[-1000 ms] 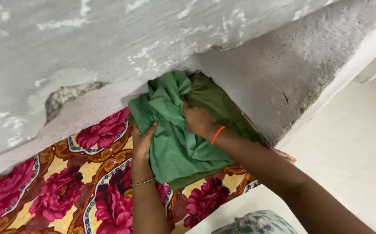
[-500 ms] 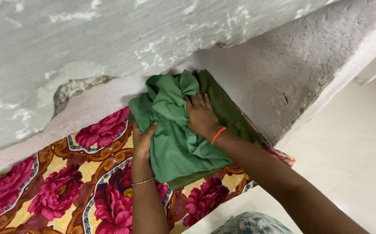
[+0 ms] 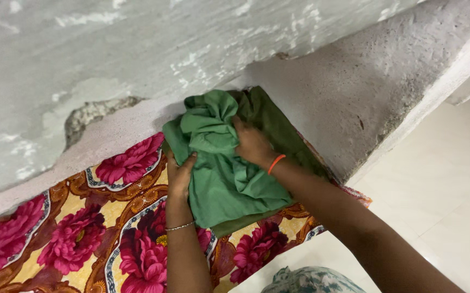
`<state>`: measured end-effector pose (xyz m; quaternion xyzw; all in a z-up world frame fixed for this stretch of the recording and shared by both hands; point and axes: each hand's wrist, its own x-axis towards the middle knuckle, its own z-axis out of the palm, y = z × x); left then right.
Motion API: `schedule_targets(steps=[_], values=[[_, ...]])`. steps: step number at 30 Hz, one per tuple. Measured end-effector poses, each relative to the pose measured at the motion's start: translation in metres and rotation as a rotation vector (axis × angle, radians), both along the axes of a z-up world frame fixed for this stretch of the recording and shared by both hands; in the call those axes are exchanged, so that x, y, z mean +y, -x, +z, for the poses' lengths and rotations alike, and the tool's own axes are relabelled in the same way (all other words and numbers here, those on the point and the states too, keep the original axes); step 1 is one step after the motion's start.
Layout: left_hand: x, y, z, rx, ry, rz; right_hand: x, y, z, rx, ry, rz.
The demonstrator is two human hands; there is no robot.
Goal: The person folds several button-up shirts on a shelf and then places them one by one onto a stack on a bed. The shirts include plaid, solid green, dark blue, purple, and checkered patterns. The person handles each shirt individually, folding it neatly before adding it to the pile.
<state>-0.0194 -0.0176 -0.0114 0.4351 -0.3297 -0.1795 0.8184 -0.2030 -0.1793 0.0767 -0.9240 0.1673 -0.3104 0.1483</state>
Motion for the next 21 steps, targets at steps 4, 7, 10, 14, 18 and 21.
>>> schedule_targets(steps=[4,7,10,14,18,21], values=[[0.003,0.007,0.01,-0.013,-0.005,0.043,-0.027,-0.015,-0.003,-0.153,0.031,0.083],[0.002,0.014,0.016,-0.001,-0.047,0.083,-0.052,-0.017,-0.004,-0.033,-0.209,0.076],[-0.004,0.008,0.01,-0.032,-0.038,0.125,-0.069,-0.019,-0.007,-0.088,-0.322,0.127],[-0.007,-0.001,-0.004,-0.132,-0.03,0.232,-0.075,-0.014,-0.007,-0.235,-0.462,0.244],[-0.002,-0.008,0.0,-0.182,0.162,0.202,-0.06,0.001,0.005,-0.301,-0.427,0.276],[0.008,0.0,0.013,-0.059,0.134,0.173,-0.046,0.01,0.017,-0.394,-0.349,0.356]])
